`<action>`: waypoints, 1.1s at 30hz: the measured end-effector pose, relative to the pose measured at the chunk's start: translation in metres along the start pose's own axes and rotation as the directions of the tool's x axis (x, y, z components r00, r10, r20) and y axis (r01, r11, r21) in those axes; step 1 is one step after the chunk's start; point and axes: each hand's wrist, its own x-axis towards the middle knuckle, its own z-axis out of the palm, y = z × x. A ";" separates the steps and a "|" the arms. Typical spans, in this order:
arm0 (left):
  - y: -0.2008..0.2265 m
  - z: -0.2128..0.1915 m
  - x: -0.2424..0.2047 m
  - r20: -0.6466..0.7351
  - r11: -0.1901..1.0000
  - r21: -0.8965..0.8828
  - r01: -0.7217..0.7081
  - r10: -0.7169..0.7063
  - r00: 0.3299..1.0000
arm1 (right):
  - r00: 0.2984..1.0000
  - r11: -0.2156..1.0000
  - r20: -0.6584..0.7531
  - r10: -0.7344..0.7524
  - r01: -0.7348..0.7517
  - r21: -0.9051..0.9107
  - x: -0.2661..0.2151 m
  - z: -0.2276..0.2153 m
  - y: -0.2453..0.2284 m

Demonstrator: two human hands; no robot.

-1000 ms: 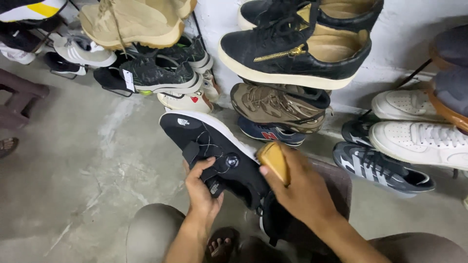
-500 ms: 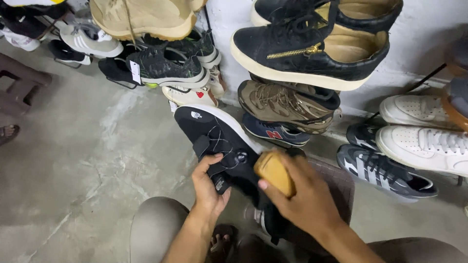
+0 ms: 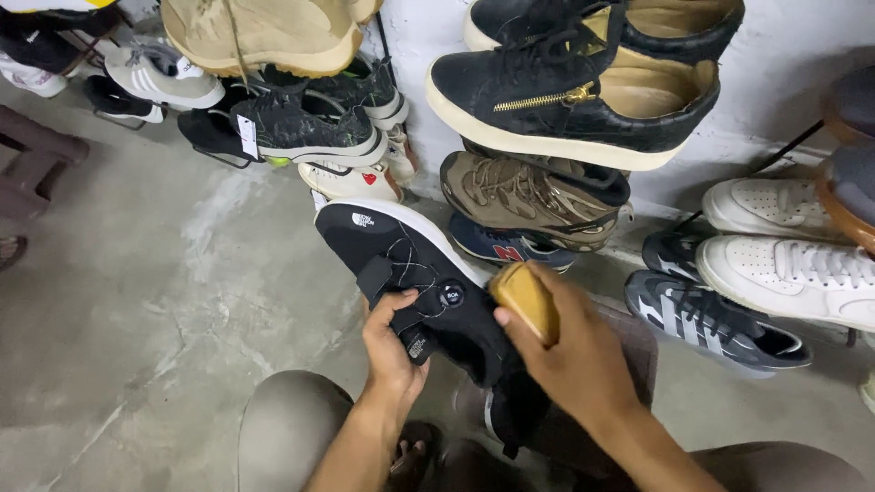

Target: Cleaning a black slip-on shoe by scrubbing it with a wooden-handled brush.

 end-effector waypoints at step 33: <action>0.031 0.004 -0.005 -0.022 0.970 -0.223 0.100 -0.107 0.994 | 0.949 0.951 0.082 -0.303 0.307 -0.044 -0.003 0.032 0.033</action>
